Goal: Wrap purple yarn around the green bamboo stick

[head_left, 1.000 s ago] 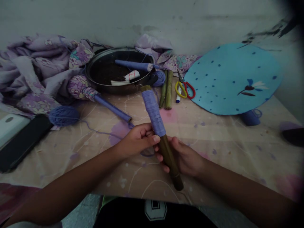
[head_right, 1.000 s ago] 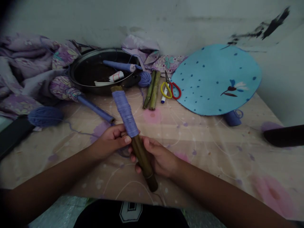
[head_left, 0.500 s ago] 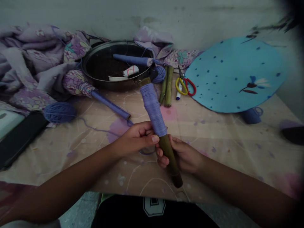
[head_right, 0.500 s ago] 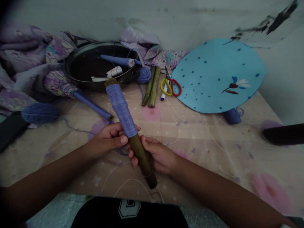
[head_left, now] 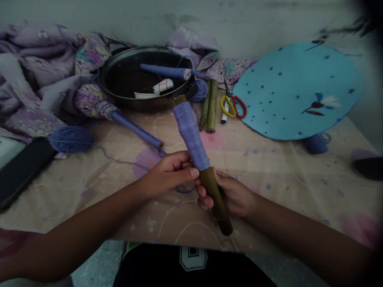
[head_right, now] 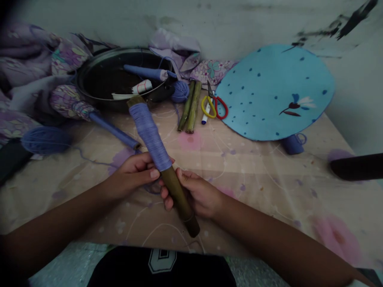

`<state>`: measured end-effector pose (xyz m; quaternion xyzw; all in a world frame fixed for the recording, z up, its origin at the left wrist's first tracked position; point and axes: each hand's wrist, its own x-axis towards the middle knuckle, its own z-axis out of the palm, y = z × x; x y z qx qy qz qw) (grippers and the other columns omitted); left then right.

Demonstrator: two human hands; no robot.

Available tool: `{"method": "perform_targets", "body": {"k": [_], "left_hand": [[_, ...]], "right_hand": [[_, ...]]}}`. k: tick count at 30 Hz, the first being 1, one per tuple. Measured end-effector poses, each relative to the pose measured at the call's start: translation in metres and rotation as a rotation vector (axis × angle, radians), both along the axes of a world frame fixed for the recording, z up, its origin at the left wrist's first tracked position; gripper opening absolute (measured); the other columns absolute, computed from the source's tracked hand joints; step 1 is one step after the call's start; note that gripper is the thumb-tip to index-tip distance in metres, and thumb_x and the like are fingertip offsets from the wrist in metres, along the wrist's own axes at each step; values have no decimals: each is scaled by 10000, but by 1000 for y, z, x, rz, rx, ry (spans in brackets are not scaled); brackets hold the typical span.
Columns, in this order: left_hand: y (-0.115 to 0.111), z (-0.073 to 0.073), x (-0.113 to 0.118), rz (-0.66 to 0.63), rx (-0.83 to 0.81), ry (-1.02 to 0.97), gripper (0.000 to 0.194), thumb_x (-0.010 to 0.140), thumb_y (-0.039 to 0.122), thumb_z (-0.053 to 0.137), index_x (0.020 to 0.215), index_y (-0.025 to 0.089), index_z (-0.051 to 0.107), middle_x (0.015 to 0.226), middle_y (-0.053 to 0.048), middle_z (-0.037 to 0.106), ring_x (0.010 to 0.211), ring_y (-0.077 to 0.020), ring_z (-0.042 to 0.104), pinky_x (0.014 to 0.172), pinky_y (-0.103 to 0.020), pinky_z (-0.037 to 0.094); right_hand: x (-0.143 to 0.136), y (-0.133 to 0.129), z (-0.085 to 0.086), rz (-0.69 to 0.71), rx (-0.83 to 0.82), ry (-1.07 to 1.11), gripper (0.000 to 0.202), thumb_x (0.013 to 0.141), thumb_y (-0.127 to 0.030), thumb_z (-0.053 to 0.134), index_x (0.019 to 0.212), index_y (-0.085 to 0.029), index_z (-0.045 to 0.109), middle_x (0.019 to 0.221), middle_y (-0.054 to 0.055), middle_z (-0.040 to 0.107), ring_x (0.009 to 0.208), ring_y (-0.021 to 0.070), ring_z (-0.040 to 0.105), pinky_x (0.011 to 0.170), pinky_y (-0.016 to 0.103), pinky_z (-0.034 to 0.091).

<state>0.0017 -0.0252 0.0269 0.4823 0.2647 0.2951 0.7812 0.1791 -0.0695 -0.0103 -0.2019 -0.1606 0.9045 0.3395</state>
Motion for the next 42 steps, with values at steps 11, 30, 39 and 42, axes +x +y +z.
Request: {"method": "perform_targets", "body": {"k": [11,30,39,42], "left_hand": [[1,-3,1,42,54,85,288,771,364,676,894,128,566,687,2,616,616,-92,586,570,-189,449],[4,-9,2,66,-144,-30,358,708,317,751,975,111,629,685,-7,644,584,-82,601,579,-182,472],[4,-6,1,19,-123,-29,282,765,305,695,953,118,601,676,-9,648,586,-108,628,586,-216,496],[4,-3,1,47,-68,-8,254,754,302,704,897,115,608,672,4,632,595,-99,619,597,-209,484]], "right_hand": [[2,3,5,51,-34,7,369,878,-492,548,950,-135,609,760,25,643,579,106,626,507,224,545],[3,1,3,48,-51,46,355,833,-427,647,994,-110,648,818,32,650,654,99,634,541,201,531],[0,2,0,-2,-12,22,325,840,-408,647,986,-118,637,821,38,653,665,90,617,595,212,517],[2,1,0,9,-27,1,356,857,-438,614,982,-105,641,761,35,642,614,87,606,563,203,498]]}}
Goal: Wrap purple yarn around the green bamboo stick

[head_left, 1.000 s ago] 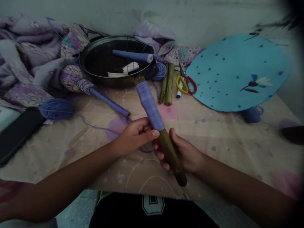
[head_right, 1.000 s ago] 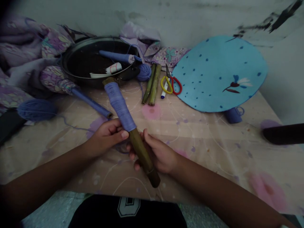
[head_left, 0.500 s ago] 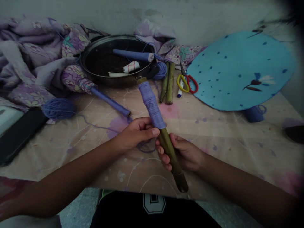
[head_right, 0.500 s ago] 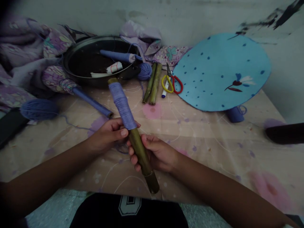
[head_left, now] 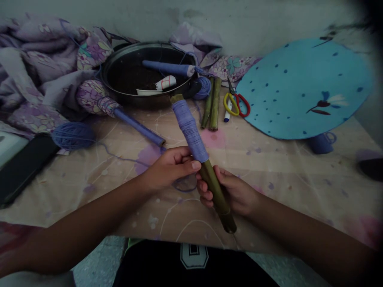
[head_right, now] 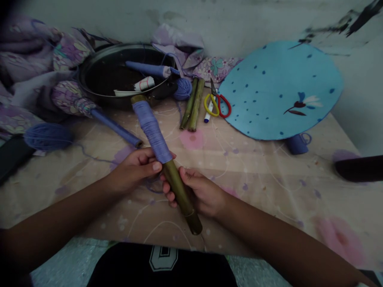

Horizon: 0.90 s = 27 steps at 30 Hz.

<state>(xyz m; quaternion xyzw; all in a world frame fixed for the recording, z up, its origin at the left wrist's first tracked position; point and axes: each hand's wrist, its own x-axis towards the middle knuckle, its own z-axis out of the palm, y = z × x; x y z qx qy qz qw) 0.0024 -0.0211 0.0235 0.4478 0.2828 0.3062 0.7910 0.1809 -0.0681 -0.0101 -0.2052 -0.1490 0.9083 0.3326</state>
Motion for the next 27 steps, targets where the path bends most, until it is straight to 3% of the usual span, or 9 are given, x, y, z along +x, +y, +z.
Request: {"method": "perform_targets", "body": {"k": [5,11,14,18,22,27], "left_hand": [[-1,1,1,39,91,58,244,753,308,706,849,104,613,658,4,624,597,-84,602,577,-181,464],[-2,-2,3,50,58,56,262,753,323,709,869,107,617,687,-12,647,598,-87,614,568,-177,473],[-2,-2,2,4,25,-4,265,727,309,737,855,109,619,688,-10,650,617,-88,621,596,-178,489],[-3,-1,2,-84,-38,-74,278,751,332,714,894,118,608,669,-10,651,581,-102,632,553,-190,490],[-4,0,2,-83,-23,-92,283,743,335,723,874,113,607,661,4,630,559,-85,617,538,-178,475],[-4,-2,2,-20,-1,-21,268,767,336,697,865,117,577,634,11,616,535,-104,625,522,-200,486]], "right_hand": [[0,0,3,17,-9,3,329,877,-402,595,970,-90,643,734,33,619,588,87,585,539,203,492],[-4,-1,6,-102,131,4,305,800,-405,684,978,-175,589,832,19,586,660,105,560,439,168,487],[-2,-1,3,-23,157,27,299,805,-406,683,923,-148,589,762,10,594,608,81,567,483,164,503],[3,-1,1,83,44,78,360,816,-454,653,969,-130,620,832,32,652,665,104,645,585,217,553],[4,-2,4,143,5,116,377,830,-457,635,995,-118,630,834,42,666,674,109,663,618,228,560],[0,-1,4,9,63,35,340,841,-437,630,1020,-149,603,899,37,627,742,113,626,575,222,556]]}}
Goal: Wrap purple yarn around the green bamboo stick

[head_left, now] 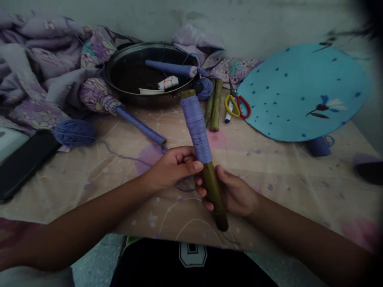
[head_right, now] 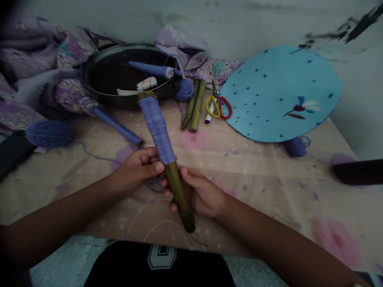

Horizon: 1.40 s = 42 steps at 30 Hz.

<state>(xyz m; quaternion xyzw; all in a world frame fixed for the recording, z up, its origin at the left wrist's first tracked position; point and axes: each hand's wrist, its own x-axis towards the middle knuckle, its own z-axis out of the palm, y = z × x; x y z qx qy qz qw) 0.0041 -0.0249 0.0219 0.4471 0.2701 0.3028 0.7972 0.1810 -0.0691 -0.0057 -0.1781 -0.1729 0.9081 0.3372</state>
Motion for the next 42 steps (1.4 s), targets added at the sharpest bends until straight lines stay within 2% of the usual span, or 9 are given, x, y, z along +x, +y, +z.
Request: {"method": "perform_targets", "body": {"k": [5,13,16,20,26,31,35,38,42], "left_hand": [[1,-3,1,-21,26,0,287,758,349,705,858,116,572,637,-15,652,544,-121,638,529,-214,509],[2,3,-1,-69,-3,-44,276,767,340,700,881,122,576,645,5,629,548,-103,632,527,-190,496],[2,1,-1,-44,23,-23,270,769,334,698,879,122,570,637,8,625,534,-93,620,519,-181,492],[2,-3,-1,-8,69,3,280,782,350,680,904,125,567,684,-10,649,542,-106,632,520,-197,503],[1,2,-2,-18,83,-23,288,769,338,699,933,122,603,693,-13,659,613,-103,639,602,-202,507],[1,4,-2,-45,80,-25,268,778,354,686,886,122,607,686,-15,654,607,-110,638,581,-205,500],[-1,4,-1,10,94,18,280,766,348,698,888,118,593,677,-3,643,584,-96,623,567,-194,489],[-2,2,0,39,97,36,296,761,354,699,893,119,578,689,-10,646,576,-104,621,552,-207,493],[-1,1,1,22,92,23,282,757,351,702,854,120,573,687,-11,647,578,-105,624,565,-210,505]], "right_hand": [[-1,0,-3,-23,54,23,280,801,-339,705,978,-148,601,852,20,623,716,105,618,555,214,558],[1,0,-1,82,-2,58,346,828,-388,665,1027,-107,626,867,41,674,710,103,667,629,234,575],[0,0,-1,27,14,15,341,843,-401,643,1017,-109,623,890,50,669,719,104,660,630,234,571],[-3,0,-2,-53,58,-25,365,782,-410,708,1006,-148,592,825,24,644,717,109,631,584,221,554],[0,1,-1,-24,10,-17,321,806,-413,682,893,-107,644,782,34,680,633,98,652,532,192,549],[1,1,-1,20,-33,-52,300,841,-403,646,878,-106,667,736,40,696,570,91,664,528,167,543],[0,1,1,-6,-21,-63,322,859,-428,613,925,-114,647,772,41,680,593,100,652,530,196,550],[-1,1,2,-33,32,-37,386,812,-480,647,988,-139,612,789,32,644,649,117,630,491,203,540],[-2,-1,0,-61,77,-41,325,772,-399,720,929,-138,607,780,20,634,642,99,611,513,192,540]]}}
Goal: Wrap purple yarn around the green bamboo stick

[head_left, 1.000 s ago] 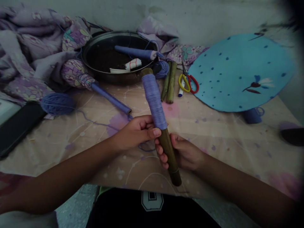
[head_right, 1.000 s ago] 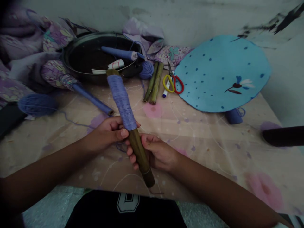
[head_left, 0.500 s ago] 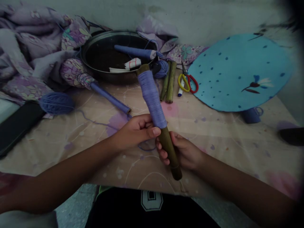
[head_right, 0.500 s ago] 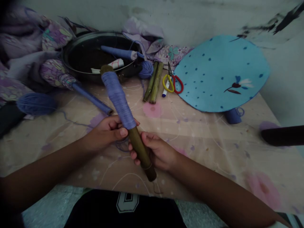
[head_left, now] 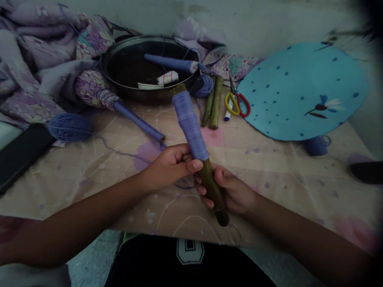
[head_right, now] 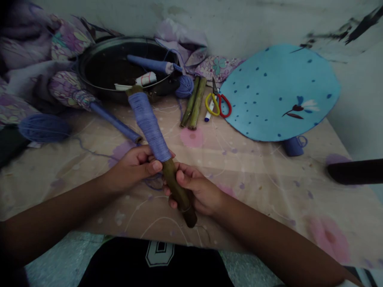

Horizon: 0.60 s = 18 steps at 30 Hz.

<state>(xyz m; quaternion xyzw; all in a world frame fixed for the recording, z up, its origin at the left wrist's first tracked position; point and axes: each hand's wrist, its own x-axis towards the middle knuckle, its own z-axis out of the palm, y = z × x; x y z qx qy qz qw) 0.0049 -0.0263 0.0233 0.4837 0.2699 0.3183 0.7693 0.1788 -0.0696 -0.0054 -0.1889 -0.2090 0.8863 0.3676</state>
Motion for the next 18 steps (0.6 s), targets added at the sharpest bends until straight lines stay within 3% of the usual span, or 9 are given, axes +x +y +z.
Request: {"method": "perform_targets", "body": {"k": [6,11,18], "left_hand": [[2,2,-1,-15,17,7,273,784,356,674,888,122,581,667,-2,615,576,-103,613,549,-202,499],[1,2,-1,5,63,-3,270,803,353,656,926,120,594,695,-3,610,597,-92,605,578,-194,494],[2,0,-3,-43,165,71,282,823,382,622,933,123,605,796,-34,647,671,-111,617,648,-229,505]], "right_hand": [[2,1,-3,61,-134,-10,371,811,-454,660,948,-109,644,791,40,673,626,93,649,584,203,552],[4,2,-1,111,-157,27,370,852,-473,603,951,-118,636,767,21,646,593,83,617,524,194,529],[1,-2,3,35,36,22,340,791,-433,691,967,-181,546,829,-1,644,505,61,566,426,165,476]]}}
